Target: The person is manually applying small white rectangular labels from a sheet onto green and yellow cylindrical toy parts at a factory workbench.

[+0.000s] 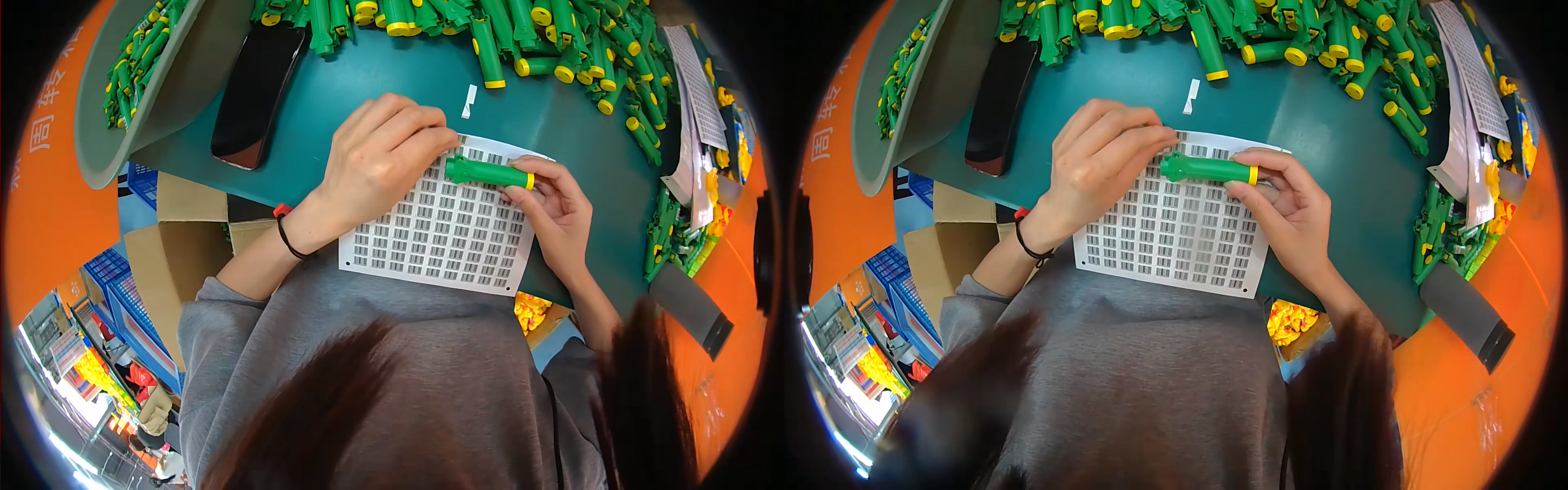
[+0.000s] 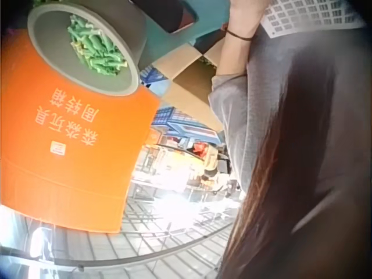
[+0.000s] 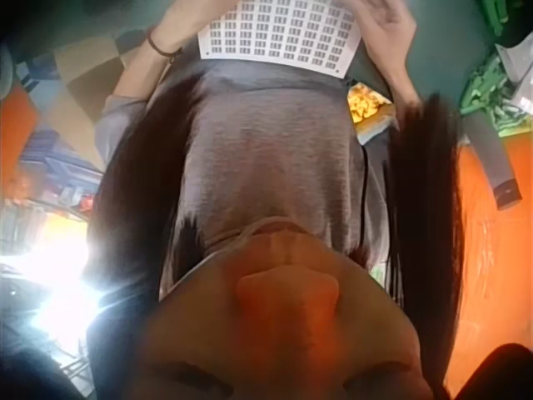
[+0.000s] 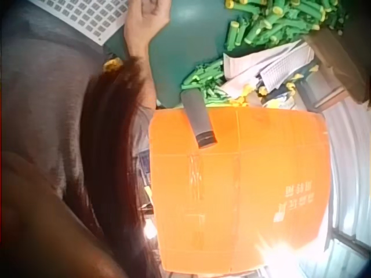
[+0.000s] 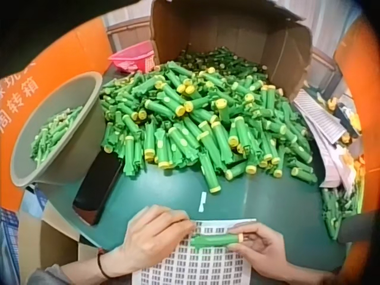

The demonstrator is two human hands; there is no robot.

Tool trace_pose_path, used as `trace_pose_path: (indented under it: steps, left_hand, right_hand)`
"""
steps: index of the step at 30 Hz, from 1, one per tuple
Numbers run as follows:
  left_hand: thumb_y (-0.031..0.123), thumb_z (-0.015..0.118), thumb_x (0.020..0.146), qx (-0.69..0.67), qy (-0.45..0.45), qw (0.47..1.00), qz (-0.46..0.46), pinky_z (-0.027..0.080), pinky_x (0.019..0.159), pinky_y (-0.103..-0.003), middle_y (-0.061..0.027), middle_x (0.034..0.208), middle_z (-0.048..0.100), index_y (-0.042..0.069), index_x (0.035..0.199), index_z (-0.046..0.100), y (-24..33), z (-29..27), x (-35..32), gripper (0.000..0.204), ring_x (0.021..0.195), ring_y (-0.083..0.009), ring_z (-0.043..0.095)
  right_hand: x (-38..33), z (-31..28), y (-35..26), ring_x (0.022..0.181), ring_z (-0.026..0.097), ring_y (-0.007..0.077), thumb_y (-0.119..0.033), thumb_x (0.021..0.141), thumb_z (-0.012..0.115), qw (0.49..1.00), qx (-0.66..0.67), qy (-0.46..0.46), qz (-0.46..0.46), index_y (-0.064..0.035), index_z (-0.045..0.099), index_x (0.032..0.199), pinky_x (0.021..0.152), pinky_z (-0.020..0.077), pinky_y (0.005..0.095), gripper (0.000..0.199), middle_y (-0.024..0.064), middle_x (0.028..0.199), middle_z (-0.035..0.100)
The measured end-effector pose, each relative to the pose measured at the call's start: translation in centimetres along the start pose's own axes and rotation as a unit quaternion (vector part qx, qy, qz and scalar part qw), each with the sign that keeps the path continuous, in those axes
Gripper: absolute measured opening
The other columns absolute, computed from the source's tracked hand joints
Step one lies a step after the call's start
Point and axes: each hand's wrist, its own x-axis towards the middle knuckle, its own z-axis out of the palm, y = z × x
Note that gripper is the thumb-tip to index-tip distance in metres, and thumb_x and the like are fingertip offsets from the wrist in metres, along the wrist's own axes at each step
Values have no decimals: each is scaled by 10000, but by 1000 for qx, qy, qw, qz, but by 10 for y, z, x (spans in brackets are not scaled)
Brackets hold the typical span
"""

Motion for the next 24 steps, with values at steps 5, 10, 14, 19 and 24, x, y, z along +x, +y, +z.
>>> trace_pose_path:
  steps: [5,10,14,19,24]
  left_hand:
    - [90,747,704,10,-3,1000,8,487,683,-318,-17,976,669,83,893,701,-3,3,1,195,866,-195,626]
    - [95,770,681,24,11,999,-32,456,729,-327,8,984,667,84,898,706,-1,1,3,227,891,-197,614]
    - [89,763,673,32,1,999,2,443,746,-325,30,984,668,94,895,713,-1,-1,1,228,899,-188,609]
    - [77,724,676,42,3,999,21,442,755,-321,39,982,672,103,865,714,-1,-2,0,191,905,-174,611]
    - [81,717,678,59,1,998,34,441,760,-315,38,985,674,102,856,711,1,-2,0,180,911,-171,614]
  right_hand:
    - [1,2,-2,1074,601,181,111,905,611,1000,-8,0,-4,72,554,1192,905,537,295,296,139,1217,562]
    - [1,2,-1,1091,596,187,111,901,615,1000,4,3,-2,77,557,1190,912,539,299,297,141,1219,563]
    - [0,1,-1,1109,593,196,110,900,617,1000,-4,3,-1,78,559,1193,927,544,309,301,143,1219,562]
    - [0,2,0,1116,590,198,109,899,620,1000,-7,1,-2,78,557,1196,931,545,312,305,143,1220,562]
    - [0,1,-1,1120,590,197,107,899,623,1000,-11,2,0,77,559,1192,949,533,311,302,142,1222,562]
